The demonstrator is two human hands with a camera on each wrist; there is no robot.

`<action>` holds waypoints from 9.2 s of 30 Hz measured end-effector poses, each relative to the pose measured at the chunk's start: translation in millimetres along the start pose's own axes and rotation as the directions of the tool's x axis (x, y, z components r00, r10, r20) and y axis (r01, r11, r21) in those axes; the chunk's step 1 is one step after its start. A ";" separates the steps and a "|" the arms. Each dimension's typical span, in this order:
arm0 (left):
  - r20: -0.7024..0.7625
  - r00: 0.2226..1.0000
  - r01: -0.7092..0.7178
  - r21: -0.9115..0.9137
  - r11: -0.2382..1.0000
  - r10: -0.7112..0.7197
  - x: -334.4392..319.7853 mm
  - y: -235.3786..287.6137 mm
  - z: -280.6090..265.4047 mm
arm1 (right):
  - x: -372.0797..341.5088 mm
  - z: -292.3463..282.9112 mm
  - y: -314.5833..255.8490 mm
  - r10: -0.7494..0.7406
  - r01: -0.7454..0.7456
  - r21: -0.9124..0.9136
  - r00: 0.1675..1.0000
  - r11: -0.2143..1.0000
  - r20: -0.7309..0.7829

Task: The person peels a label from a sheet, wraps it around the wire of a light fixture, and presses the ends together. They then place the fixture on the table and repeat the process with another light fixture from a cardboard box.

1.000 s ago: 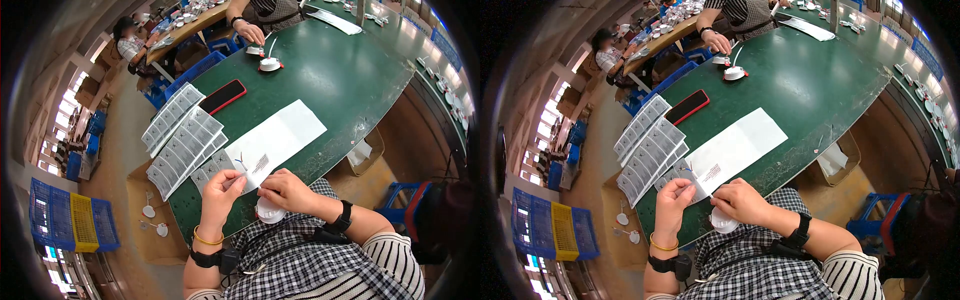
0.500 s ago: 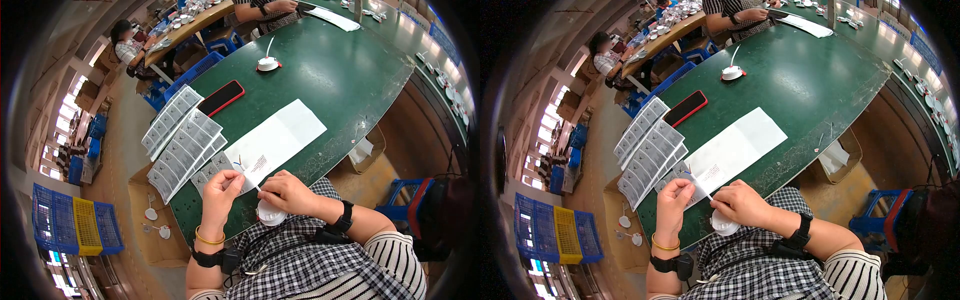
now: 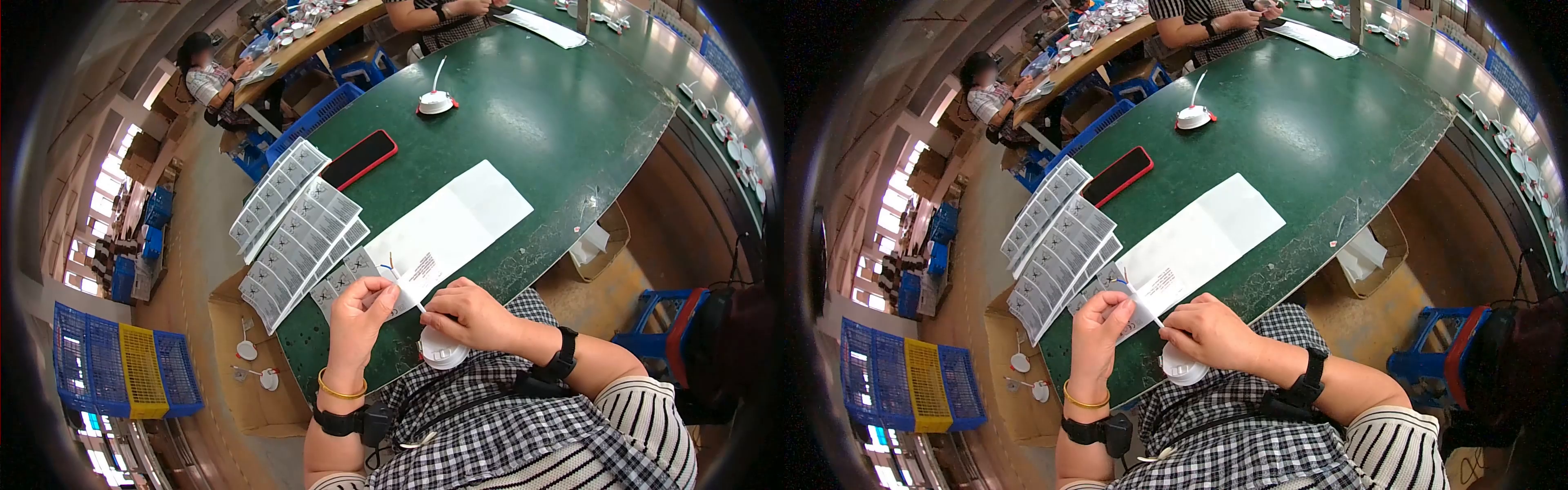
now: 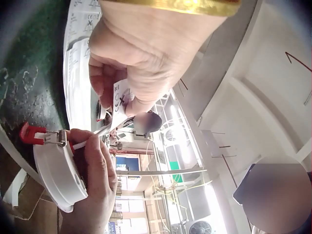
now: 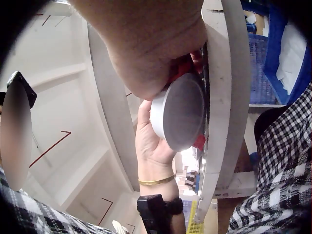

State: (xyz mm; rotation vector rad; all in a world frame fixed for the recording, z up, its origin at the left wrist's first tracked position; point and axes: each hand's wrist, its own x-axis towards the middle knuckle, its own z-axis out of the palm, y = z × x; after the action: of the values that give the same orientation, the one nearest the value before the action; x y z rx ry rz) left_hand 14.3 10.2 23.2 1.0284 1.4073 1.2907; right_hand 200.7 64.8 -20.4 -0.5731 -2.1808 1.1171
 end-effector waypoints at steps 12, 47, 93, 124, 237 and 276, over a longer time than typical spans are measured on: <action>-0.007 1.000 0.008 0.004 1.000 -0.008 1.6 0.2 0.1 | -0.2 1.1 1.1 -0.007 0.007 -0.002 1.000 1.000 -0.011; -0.008 1.000 0.011 0.055 0.998 -0.010 2.2 1.7 -1.7 | -0.5 1.0 1.9 -0.007 0.007 0.006 1.000 1.000 -0.006; -0.008 1.000 -0.018 0.047 0.999 0.018 5.9 -4.5 0.2 | 11.1 -1.2 -14.2 -0.166 0.091 -0.210 0.913 0.973 -0.373; -0.104 0.994 -0.053 -0.185 0.981 0.034 -11.6 -22.8 -8.2 | 21.7 8.7 -22.6 0.415 -0.318 0.350 0.875 0.881 -0.249; -0.104 0.993 -0.089 -0.299 0.950 0.060 31.7 -29.9 -8.8 | 62.6 -5.2 -11.1 0.177 -0.189 0.001 0.917 0.982 -0.359; -0.130 0.991 -0.071 -0.437 0.896 0.015 36.5 -30.3 16.2 | 54.1 -17.6 6.5 0.344 -0.190 0.447 0.892 0.874 -0.293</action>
State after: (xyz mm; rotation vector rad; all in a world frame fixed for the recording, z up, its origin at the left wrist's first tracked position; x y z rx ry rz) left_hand 22.8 46.3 -10.6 0.6806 1.1063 1.6362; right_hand 174.7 111.7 -0.3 -0.8376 -1.5180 1.4371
